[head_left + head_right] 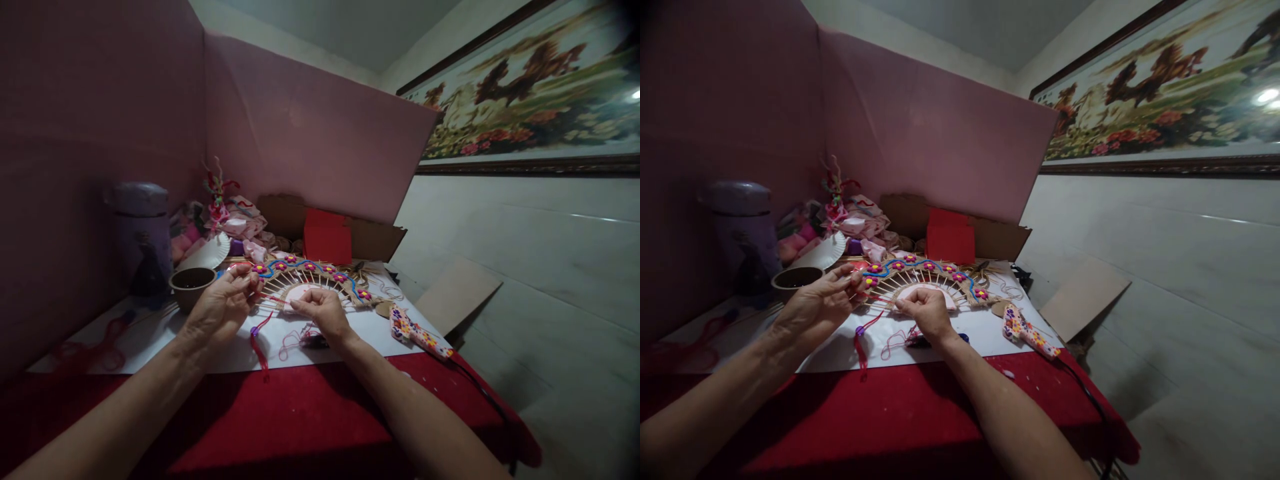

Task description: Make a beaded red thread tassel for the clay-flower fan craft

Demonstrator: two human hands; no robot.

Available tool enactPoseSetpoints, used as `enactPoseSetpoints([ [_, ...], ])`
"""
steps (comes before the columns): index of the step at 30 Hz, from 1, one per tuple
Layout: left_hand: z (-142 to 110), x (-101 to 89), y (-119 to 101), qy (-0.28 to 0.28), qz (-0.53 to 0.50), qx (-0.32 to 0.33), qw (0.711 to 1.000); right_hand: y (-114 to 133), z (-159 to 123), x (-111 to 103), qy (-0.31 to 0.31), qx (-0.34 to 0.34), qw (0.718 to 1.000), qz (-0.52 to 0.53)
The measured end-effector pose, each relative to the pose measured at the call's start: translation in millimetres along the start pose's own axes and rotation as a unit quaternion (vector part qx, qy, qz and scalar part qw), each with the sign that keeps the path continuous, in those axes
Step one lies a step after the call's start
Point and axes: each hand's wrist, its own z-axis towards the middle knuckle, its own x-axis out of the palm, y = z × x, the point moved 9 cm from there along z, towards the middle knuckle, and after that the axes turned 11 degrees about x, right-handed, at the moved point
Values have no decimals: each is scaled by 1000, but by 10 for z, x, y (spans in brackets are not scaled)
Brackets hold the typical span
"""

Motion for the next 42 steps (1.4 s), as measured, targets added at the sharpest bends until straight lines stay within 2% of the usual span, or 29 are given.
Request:
enactPoseSetpoints([
  [8, 25, -52, -86, -5, 27, 15, 999, 50, 2, -138, -52, -15, 998, -7],
  [12, 32, -17, -120, 14, 120, 38, 992, 84, -15, -187, -72, -23, 997, 0],
  [14, 35, 26, -134, 42, 208, 71, 975, 100, -25, -235, -92, -26, 995, 11],
  [17, 22, 104, -187, 85, 339, 153, 925, 118, -39, -266, -104, -28, 994, 23],
  [19, -9, 139, -261, 92, 411, 217, 881, 133, -53, -243, -94, -33, 995, 27],
  [21, -36, 146, -315, 84, 446, 248, 856, 150, -70, -198, -76, -41, 996, 28],
  [22, -41, 135, -330, 77, 446, 249, 856, 158, -77, -172, -66, -45, 996, 28],
  [24, -33, 106, -327, 65, 423, 224, 875, 168, -86, -133, -48, -50, 997, 24],
  [28, 5, 28, -232, 34, 334, 119, 934, 177, -76, -150, -41, -55, 997, 20],
  [31, 15, 0, -162, 25, 271, 51, 961, 181, -63, -172, -40, -63, 997, 5],
  [35, 29, -15, -256, 9, 238, 79, 968, 208, -87, -150, -50, -98, 991, -73],
  [39, 34, -34, -323, -9, 209, 106, 972, 279, -166, -267, -159, -129, 959, -194],
  [42, 42, -92, -409, -43, 194, 127, 972, 334, -194, -433, -225, -144, 945, -188],
])
